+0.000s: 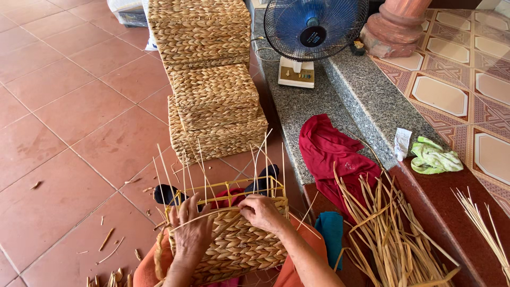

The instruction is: The person sits on the floor weaving a water hyacinth basket, inserting and bending thin weaving strips around the upright stakes along the basket rim, working the strips in by hand and tucking them into the woven body.

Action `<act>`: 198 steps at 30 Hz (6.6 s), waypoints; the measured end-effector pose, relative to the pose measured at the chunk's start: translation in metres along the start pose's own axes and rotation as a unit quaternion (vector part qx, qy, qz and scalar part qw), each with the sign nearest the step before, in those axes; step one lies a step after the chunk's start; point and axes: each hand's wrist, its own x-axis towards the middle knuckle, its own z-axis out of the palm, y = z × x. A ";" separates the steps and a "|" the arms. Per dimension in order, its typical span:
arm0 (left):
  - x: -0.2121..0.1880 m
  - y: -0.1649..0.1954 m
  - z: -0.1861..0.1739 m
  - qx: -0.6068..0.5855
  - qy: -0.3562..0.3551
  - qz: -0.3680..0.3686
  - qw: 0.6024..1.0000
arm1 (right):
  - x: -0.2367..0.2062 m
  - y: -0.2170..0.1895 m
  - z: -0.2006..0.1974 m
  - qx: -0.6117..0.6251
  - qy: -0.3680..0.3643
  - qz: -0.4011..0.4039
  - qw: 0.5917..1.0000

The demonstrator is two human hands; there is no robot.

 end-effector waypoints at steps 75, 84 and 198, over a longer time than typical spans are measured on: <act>-0.016 -0.014 -0.042 -0.003 0.116 0.037 0.993 | -0.019 -0.038 0.003 -0.054 0.060 -0.044 0.996; 0.004 0.029 0.015 -0.264 0.146 0.201 0.932 | -0.025 -0.049 0.004 0.038 0.136 -0.030 0.990; -0.055 0.005 -0.048 -0.210 0.132 0.182 0.951 | 0.011 -0.038 0.033 -0.075 0.097 -0.053 0.991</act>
